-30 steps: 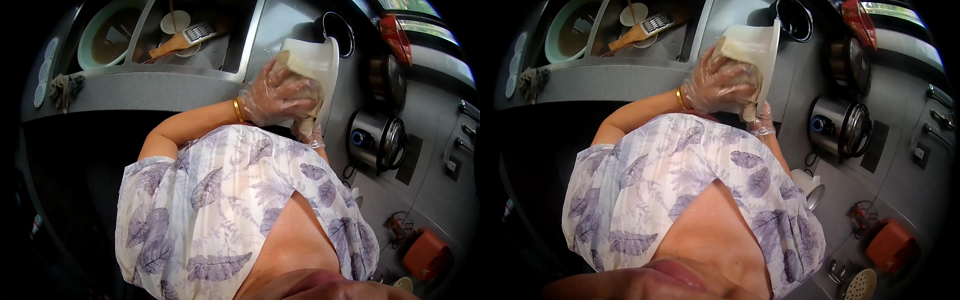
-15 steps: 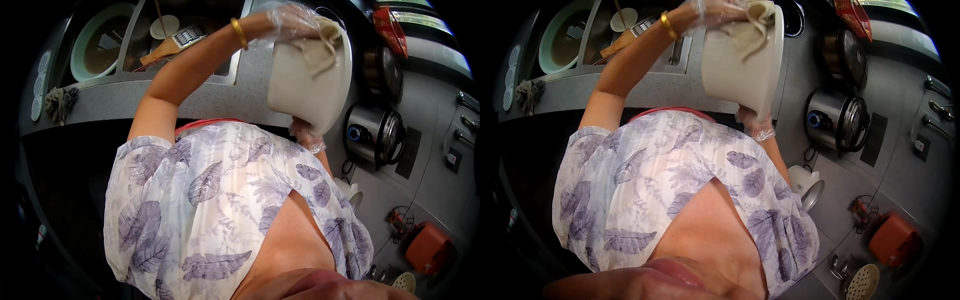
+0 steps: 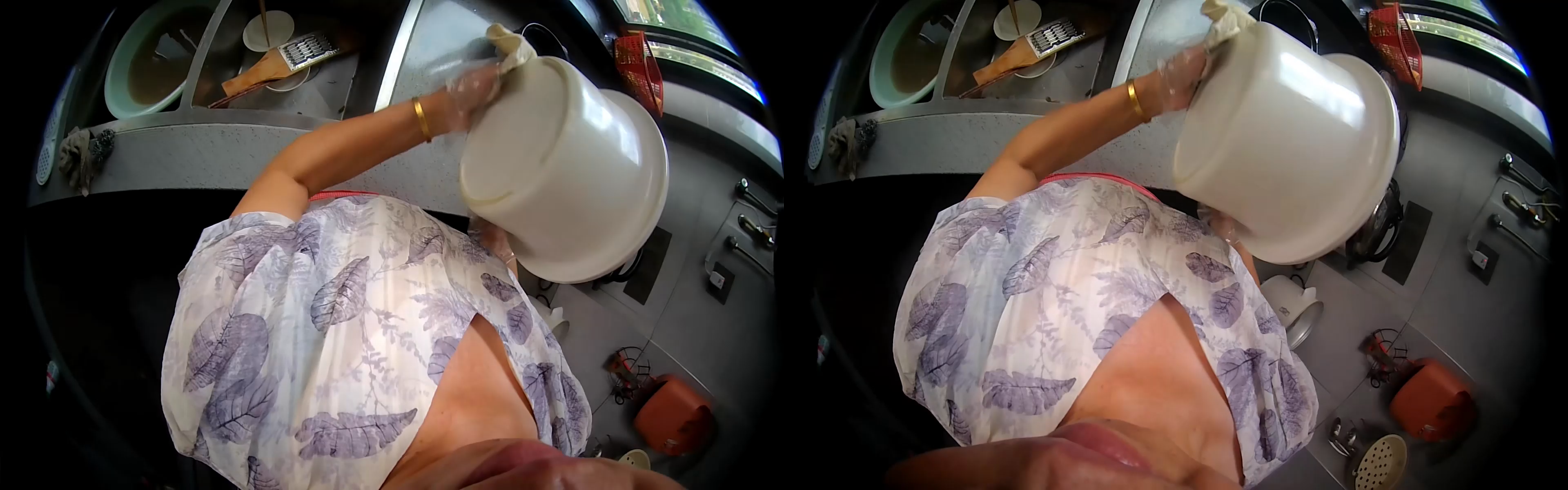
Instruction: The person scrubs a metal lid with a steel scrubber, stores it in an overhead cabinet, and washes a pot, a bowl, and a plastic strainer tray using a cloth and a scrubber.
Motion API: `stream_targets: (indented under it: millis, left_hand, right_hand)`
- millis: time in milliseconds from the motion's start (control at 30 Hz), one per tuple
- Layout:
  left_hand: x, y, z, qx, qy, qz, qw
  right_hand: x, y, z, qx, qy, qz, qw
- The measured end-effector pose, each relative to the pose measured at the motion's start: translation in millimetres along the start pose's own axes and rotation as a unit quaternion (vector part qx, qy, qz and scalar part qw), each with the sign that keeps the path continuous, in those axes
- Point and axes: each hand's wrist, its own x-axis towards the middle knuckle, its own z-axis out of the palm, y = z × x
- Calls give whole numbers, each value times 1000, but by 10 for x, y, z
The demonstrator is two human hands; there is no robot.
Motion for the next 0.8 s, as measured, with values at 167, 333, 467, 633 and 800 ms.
stream_targets:
  millis: [167,333,467,633,800]
  left_hand:
    - [-330,-461,-211,673,28,389,629]
    - [-751,-623,95,432,-6,348,832]
    - [-849,-569,164,434,-105,430,785]
    - [-364,-299,176,378,-177,489,766]
    - [31,-237,-22,438,-57,315,840]
  right_hand:
    - [-65,-64,-79,-234,6,-66,970]
    - [-74,-123,-126,-400,4,-128,907]
    - [-98,-129,-111,-477,2,-155,865]
    - [-140,-80,-104,-542,-4,-170,823]
    - [-154,357,-171,-385,63,-193,900]
